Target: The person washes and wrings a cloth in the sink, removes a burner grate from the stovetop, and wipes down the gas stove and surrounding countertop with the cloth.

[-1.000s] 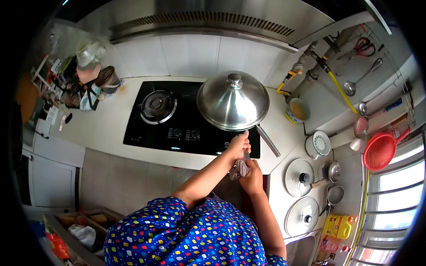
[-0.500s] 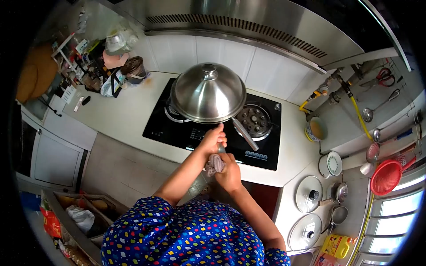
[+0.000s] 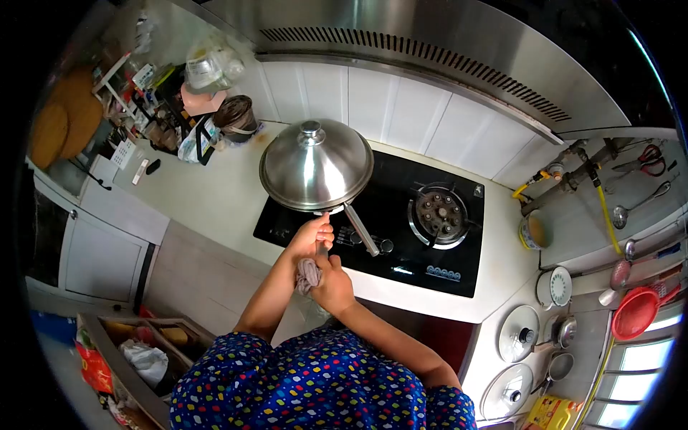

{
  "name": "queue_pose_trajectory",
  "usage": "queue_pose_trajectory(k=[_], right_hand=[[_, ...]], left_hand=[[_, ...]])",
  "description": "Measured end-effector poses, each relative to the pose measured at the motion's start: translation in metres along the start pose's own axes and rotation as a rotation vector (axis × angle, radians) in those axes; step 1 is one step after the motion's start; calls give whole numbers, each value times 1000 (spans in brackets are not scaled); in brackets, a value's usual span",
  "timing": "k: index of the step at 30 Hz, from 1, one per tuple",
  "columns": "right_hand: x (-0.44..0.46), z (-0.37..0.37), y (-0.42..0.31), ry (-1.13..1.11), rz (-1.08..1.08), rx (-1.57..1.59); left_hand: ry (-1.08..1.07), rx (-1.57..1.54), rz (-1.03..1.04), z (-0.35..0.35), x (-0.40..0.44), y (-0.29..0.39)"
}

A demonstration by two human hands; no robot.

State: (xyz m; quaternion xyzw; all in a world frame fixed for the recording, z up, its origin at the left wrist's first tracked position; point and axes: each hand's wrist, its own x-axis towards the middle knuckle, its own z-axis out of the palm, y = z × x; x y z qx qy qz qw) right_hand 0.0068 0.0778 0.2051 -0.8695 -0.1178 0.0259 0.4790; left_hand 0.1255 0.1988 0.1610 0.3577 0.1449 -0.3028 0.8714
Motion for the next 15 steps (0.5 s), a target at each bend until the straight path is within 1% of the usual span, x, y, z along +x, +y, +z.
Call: queue_pose_trajectory(k=[1, 4, 5, 7, 8, 10, 11, 14, 15], right_hand=[[1, 3, -2, 2, 6, 2], [4, 7, -13, -113, 42, -12], [7, 7, -14, -112, 52, -8], [12, 6, -16, -244, 61, -20], [13, 3, -17, -235, 71, -17], [9, -3, -24, -282, -42, -123], [7, -7, -26, -279, -29, -119], [1, -20, -26, -368, -168, -98], [-1, -27, -26, -378, -175, -97]], left_hand=[[7, 26, -14, -3, -3, 3], [-9, 47, -45, -8, -11, 12], [-17, 51, -64, -11, -12, 15], [-25, 44, -106, -16, -16, 23], [-8, 54, -120, -17, -18, 26], [23, 65, -153, -18, -24, 33], [27, 80, -163, -20, -25, 36], [63, 115, -196, -23, -30, 44], [70, 109, -189, -23, -31, 45]])
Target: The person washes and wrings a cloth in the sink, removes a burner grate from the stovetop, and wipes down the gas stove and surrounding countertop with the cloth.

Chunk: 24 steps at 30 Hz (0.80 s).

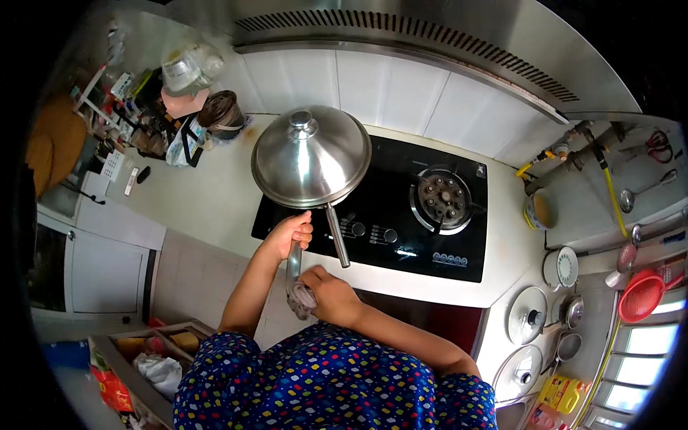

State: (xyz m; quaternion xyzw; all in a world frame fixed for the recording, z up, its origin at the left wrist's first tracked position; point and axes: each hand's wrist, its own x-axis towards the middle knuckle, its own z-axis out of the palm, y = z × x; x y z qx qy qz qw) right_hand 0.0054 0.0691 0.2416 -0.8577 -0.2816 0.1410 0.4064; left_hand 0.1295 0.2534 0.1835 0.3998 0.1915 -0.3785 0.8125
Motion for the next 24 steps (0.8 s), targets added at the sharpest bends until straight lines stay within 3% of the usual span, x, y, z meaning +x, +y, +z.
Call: queue_pose_trajectory(k=[2, 6, 10, 12, 13, 15, 16, 18, 20, 22, 24], right_hand=[[-10, -18, -5, -204, -6, 93], [-34, -29, 9, -166, -151, 148], [-45, -57, 8, -194, -90, 265], [-53, -67, 9, -129, -93, 255], [-59, -70, 13, -89, 15, 326], [-69, -86, 17, 4, 99, 370], [-75, -93, 23, 75, 134, 378], [-88, -106, 43, 207, 100, 401], [-102, -116, 60, 230, 213, 424], [-116, -120, 79, 287, 258, 544], [-123, -120, 89, 327, 252, 614]], left_hand=[[-27, 3, -2, 2, -2, 0], [-82, 50, 72, -9, 9, -9], [26, 71, 61, -7, 8, -6], [267, 417, 168, 5, -4, -3], [399, 581, 219, 13, -16, -2], [831, 1367, 628, 9, -35, -5], [933, 1412, 932, 4, -45, -14], [804, 1021, 1255, 48, -87, -30], [833, 899, 1344, 110, -117, -59], [505, 907, 1332, 139, -111, -99], [198, 1062, 1122, 178, -95, -114]])
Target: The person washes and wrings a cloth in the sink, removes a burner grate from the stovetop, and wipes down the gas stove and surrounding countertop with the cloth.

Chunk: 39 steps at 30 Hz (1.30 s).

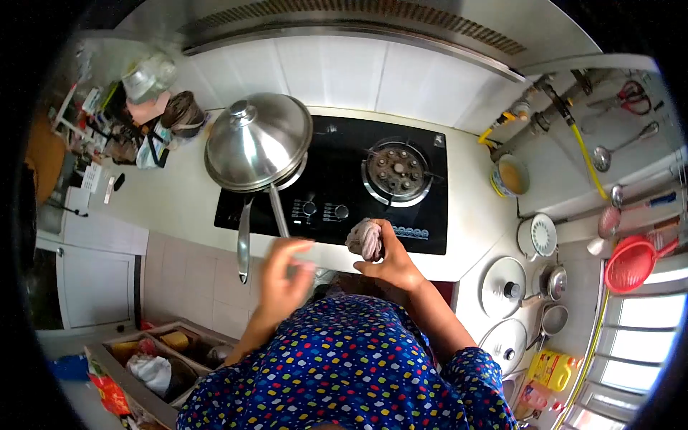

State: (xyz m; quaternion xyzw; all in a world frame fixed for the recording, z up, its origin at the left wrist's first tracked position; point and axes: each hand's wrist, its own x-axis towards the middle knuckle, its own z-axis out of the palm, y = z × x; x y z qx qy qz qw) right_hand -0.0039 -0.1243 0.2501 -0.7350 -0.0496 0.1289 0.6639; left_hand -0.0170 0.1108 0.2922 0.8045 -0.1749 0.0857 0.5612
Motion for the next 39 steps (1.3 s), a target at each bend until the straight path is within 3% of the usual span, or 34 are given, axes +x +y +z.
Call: queue_pose_trajectory(k=[2, 3, 6, 8, 10, 12, 14, 15, 16, 18, 20, 22, 24, 26, 28, 30, 33, 39], right_hand=[[-6, -13, 5, -44, 57, 253], [-8, -18, 7, -49, 69, 328], [-15, -34, 5, 27, 138, 410], [-14, -47, 19, 158, -27, 155], [-18, -64, 25, 338, -118, -182], [-24, -76, 18, 418, -27, -361], [-31, -86, 19, 467, 78, -433], [-32, -88, 24, 480, 85, -429], [-31, -89, 33, 498, 16, -298], [-32, -89, 41, 520, -51, -167], [-29, -80, 44, 249, 60, 139], [-24, -67, 42, 141, 19, 6], [-18, -65, 49, -4, 44, 76], [-9, -69, 74, 65, 92, 223], [4, -66, 81, 203, 246, 280], [26, -59, 124, 408, 134, -124], [61, -50, 151, 547, 268, -415], [101, -40, 148, 562, 392, -802]], left_hand=[[-187, 143, 140, 40, 13, -4], [-212, 58, 146, 64, 16, -18], [-314, -227, -108, 105, 25, -44], [-308, -171, -3, 115, 31, -51], [-287, 92, 43, 114, 34, -55], [-319, 70, -27, 111, 39, -64], [-232, -53, 26, 114, 44, -74], [-313, 87, -116, 107, 45, -66], [-326, 84, -113, 107, 45, -68], [-326, 456, 185, 109, 44, -72], [-456, 194, 166, 119, 43, -76], [-496, 36, 166, 134, 39, -79], [-491, 20, 218, 146, 32, -99], [-478, -321, -196, 148, 19, -110], [-391, -283, -283, 143, 10, -114], [-458, -103, -318, 127, 3, -115], [-438, -153, -384, 114, -22, -122], [-487, -31, -404, 85, -56, -147]])
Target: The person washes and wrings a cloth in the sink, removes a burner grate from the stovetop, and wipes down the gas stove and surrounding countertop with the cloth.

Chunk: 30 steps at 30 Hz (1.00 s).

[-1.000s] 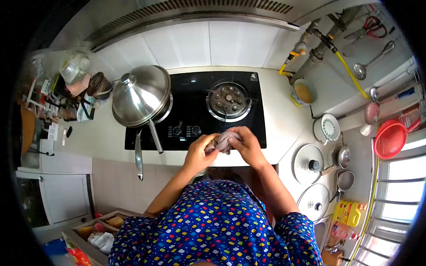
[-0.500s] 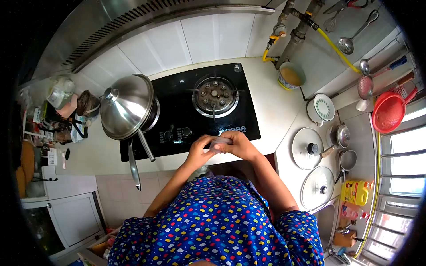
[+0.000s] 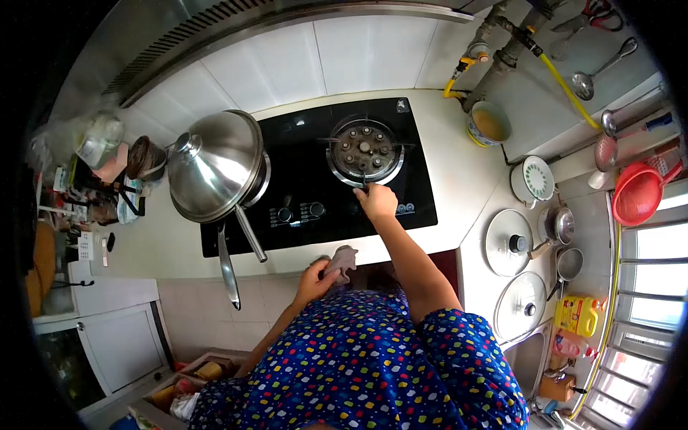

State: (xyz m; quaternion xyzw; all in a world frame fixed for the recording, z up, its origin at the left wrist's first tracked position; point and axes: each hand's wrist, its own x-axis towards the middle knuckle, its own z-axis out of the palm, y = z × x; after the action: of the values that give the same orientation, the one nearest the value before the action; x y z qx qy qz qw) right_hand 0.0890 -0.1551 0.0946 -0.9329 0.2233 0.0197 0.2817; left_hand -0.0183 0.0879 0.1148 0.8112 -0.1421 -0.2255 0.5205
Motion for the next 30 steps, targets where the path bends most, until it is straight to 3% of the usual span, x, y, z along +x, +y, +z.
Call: queue_pose_trajectory(k=[13, 19, 26, 30], right_hand=[[12, -38, 7, 357, -137, -21], [58, -106, 38, 317, -209, 91], [73, -178, 64, 333, -317, 1], [51, -204, 100, 337, -228, -30]], left_hand=[[-26, -69, -149, -11, -21, -16], [15, -95, -170, -3, -27, -5], [61, -175, -126, 7, -29, -6], [39, -81, -104, 12, -15, -2]])
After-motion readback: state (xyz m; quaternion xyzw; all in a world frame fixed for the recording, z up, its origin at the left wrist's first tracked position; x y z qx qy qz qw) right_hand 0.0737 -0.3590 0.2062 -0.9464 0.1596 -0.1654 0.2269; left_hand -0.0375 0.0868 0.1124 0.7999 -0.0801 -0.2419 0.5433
